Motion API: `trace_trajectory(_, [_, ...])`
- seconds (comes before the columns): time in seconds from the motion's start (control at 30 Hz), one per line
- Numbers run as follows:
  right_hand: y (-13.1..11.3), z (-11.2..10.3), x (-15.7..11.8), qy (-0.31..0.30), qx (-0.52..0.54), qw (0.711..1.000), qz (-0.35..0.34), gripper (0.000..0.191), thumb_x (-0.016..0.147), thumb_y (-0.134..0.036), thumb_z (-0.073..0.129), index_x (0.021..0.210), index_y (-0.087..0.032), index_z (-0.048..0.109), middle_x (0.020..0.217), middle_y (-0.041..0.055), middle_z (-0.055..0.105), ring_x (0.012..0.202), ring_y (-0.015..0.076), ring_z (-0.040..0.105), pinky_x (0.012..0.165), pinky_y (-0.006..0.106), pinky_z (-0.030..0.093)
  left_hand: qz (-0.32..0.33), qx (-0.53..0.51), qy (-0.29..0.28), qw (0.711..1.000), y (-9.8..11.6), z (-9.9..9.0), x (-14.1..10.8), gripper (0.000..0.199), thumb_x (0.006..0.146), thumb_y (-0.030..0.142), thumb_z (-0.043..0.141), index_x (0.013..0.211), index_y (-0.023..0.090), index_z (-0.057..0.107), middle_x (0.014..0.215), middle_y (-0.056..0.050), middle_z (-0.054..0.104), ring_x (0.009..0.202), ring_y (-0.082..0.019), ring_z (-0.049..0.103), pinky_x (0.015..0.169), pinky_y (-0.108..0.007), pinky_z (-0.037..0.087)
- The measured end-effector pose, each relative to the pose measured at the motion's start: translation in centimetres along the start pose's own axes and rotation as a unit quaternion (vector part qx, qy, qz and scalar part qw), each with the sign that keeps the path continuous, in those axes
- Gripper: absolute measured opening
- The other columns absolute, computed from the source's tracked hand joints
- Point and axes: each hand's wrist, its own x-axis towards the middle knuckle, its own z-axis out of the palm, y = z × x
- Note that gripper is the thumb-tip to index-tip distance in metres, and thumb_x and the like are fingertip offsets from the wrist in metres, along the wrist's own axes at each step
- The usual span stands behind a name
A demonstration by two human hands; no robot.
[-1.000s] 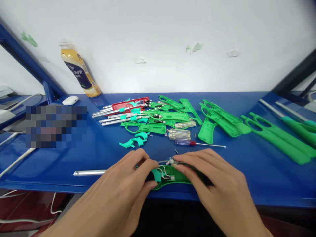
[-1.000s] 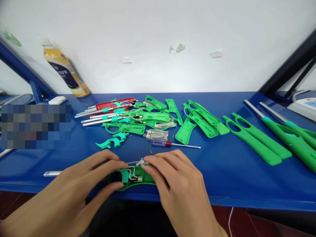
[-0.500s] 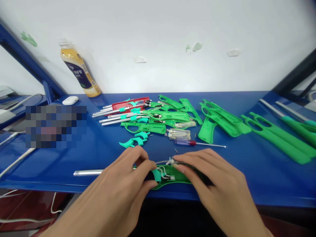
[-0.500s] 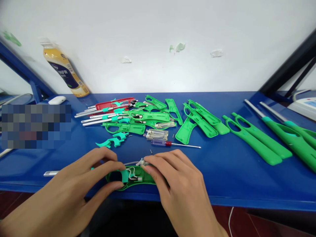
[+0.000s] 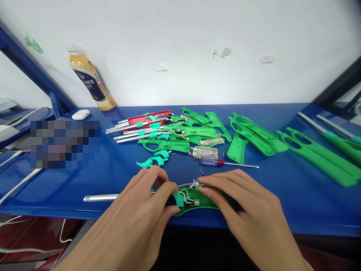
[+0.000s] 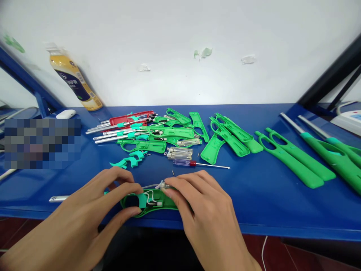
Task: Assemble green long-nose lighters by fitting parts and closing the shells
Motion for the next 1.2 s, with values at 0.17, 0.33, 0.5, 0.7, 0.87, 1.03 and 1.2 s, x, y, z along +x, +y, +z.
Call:
trace_trajectory(0.17, [0.0, 0.0, 0.0, 0.006, -0.004, 1.0, 0.002, 0.014, 0.103, -0.018, 0.07, 0.113, -0.028, 0.074, 0.104, -0.0068, 0.08, 0.095, 0.012, 0.072, 0.088, 0.024, 0.056, -0.014, -0.011, -0.016, 1.0, -0.3, 0.3, -0.1, 0.015, 0.108, 0.021, 0.05, 0.12, 0.029, 0.054, 0.125, -0.005, 0.06, 0.106, -0.024, 0.066, 0.083, -0.041, 0.06])
trace_trajectory(0.33, [-0.1, 0.0, 0.1, 0.017, -0.004, 1.0, -0.007, 0.016, 0.103, -0.016, 0.071, 0.112, -0.028, 0.074, 0.103, -0.0071, 0.08, 0.094, 0.0108, 0.072, 0.089, 0.022, 0.056, -0.022, -0.013, -0.032, 0.999, -0.2, 0.1, -0.1, 0.016, 0.108, 0.021, 0.05, 0.12, 0.03, 0.053, 0.125, -0.005, 0.061, 0.103, -0.025, 0.066, 0.08, -0.042, 0.06])
trace_trajectory(0.5, [-0.5, 0.1, 0.4, 0.046, -0.009, 0.999, -0.023, 0.016, 0.102, -0.015, 0.071, 0.112, -0.027, 0.074, 0.104, -0.0067, 0.08, 0.095, 0.0105, 0.072, 0.093, 0.023, 0.055, -0.033, -0.035, -0.043, 0.998, -0.3, 0.0, 0.0, 0.012, 0.108, 0.021, 0.051, 0.116, 0.029, 0.052, 0.124, -0.004, 0.061, 0.104, -0.022, 0.067, 0.081, -0.039, 0.058])
trace_trajectory(0.7, [-1.0, 0.3, 0.9, 0.066, -0.012, 0.997, -0.035, 0.016, 0.103, -0.014, 0.07, 0.113, -0.024, 0.076, 0.105, -0.0042, 0.081, 0.096, 0.0104, 0.072, 0.097, 0.024, 0.053, -0.028, -0.048, -0.038, 0.998, -0.3, 0.0, 0.4, 0.012, 0.107, 0.017, 0.051, 0.113, 0.028, 0.051, 0.122, -0.003, 0.059, 0.099, -0.02, 0.067, 0.078, -0.036, 0.056])
trace_trajectory(0.87, [-0.7, 0.5, 0.4, 0.053, -0.04, 0.997, -0.029, 0.016, 0.105, -0.016, 0.069, 0.116, -0.026, 0.075, 0.108, -0.0048, 0.08, 0.098, 0.011, 0.073, 0.097, 0.026, 0.051, -0.039, -0.065, -0.038, 0.996, -0.2, -0.1, 0.6, 0.012, 0.108, 0.019, 0.052, 0.113, 0.029, 0.054, 0.118, -0.002, 0.059, 0.095, -0.019, 0.066, 0.077, -0.035, 0.055])
trace_trajectory(1.03, [-0.3, 0.7, 0.1, 0.019, -0.034, 0.999, -0.012, 0.018, 0.105, -0.018, 0.069, 0.119, -0.028, 0.072, 0.111, -0.0057, 0.078, 0.1, 0.0128, 0.071, 0.096, 0.028, 0.05, -0.052, -0.05, -0.039, 0.997, -0.3, 0.1, 0.3, 0.011, 0.108, 0.024, 0.053, 0.116, 0.03, 0.059, 0.12, -0.003, 0.062, 0.097, -0.021, 0.067, 0.08, -0.037, 0.057])
trace_trajectory(1.2, [-0.2, 0.4, 0.2, 0.014, -0.018, 1.0, -0.011, 0.017, 0.105, -0.018, 0.069, 0.117, -0.03, 0.072, 0.108, -0.0087, 0.078, 0.097, 0.01, 0.072, 0.096, 0.024, 0.049, -0.042, -0.037, -0.031, 0.998, -0.3, -0.1, 0.2, 0.015, 0.107, 0.023, 0.056, 0.118, 0.031, 0.061, 0.121, -0.003, 0.063, 0.097, -0.023, 0.068, 0.079, -0.038, 0.057])
